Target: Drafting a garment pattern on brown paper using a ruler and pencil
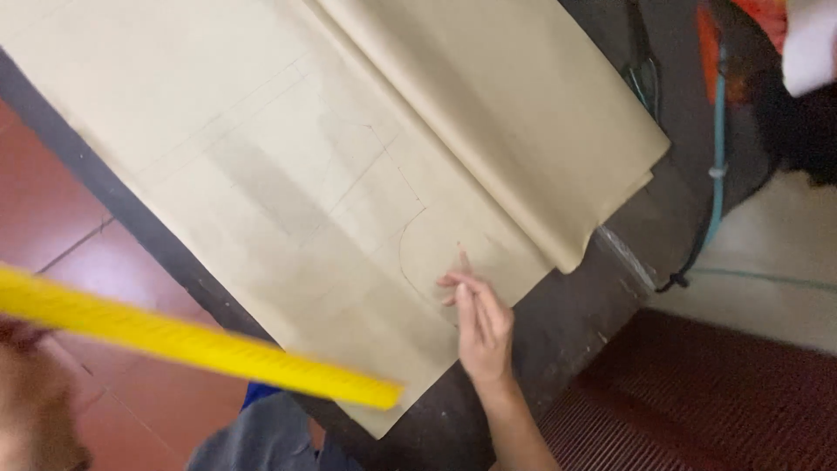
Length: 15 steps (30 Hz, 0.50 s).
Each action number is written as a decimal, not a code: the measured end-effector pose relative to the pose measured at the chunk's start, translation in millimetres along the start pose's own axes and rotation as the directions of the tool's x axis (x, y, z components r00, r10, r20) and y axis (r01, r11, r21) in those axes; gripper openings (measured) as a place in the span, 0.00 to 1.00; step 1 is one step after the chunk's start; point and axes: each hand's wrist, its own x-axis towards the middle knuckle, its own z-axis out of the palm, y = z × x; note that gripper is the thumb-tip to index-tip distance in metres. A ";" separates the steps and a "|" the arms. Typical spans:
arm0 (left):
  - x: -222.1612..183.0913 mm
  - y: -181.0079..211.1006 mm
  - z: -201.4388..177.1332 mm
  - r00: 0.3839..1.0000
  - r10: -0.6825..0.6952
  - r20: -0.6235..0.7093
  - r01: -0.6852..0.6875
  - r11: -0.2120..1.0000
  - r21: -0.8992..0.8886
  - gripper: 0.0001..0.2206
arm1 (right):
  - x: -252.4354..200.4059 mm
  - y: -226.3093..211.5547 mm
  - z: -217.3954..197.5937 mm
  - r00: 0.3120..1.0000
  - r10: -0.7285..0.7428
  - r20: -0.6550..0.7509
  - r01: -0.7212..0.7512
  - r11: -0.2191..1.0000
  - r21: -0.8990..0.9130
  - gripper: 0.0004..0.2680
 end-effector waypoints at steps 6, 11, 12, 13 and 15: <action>-44.8 51.0 96.1 0.975 -0.108 0.193 0.147 0.969 -0.200 0.06 | -42.6 -45.4 35.1 0.975 -0.175 0.134 0.204 0.948 -0.244 0.11; -16.6 85.1 130.1 0.786 -0.259 0.561 0.363 0.928 -0.079 0.05 | -44.3 -50.0 83.3 0.989 -0.127 0.077 0.149 0.883 -0.446 0.19; -7.9 92.0 134.9 0.752 -0.332 0.570 0.399 0.917 0.007 0.05 | -43.0 -48.6 94.1 0.997 -0.075 0.013 0.072 0.872 -0.484 0.18; -0.8 99.1 138.4 0.719 -0.404 0.566 0.429 0.898 0.095 0.05 | -42.4 -47.1 104.7 0.998 -0.023 -0.050 -0.005 0.860 -0.511 0.17; 23.1 108.4 142.9 0.668 -0.445 0.596 0.419 0.887 0.194 0.06 | -31.5 -44.7 117.5 0.994 -0.031 -0.103 -0.028 0.850 -0.526 0.18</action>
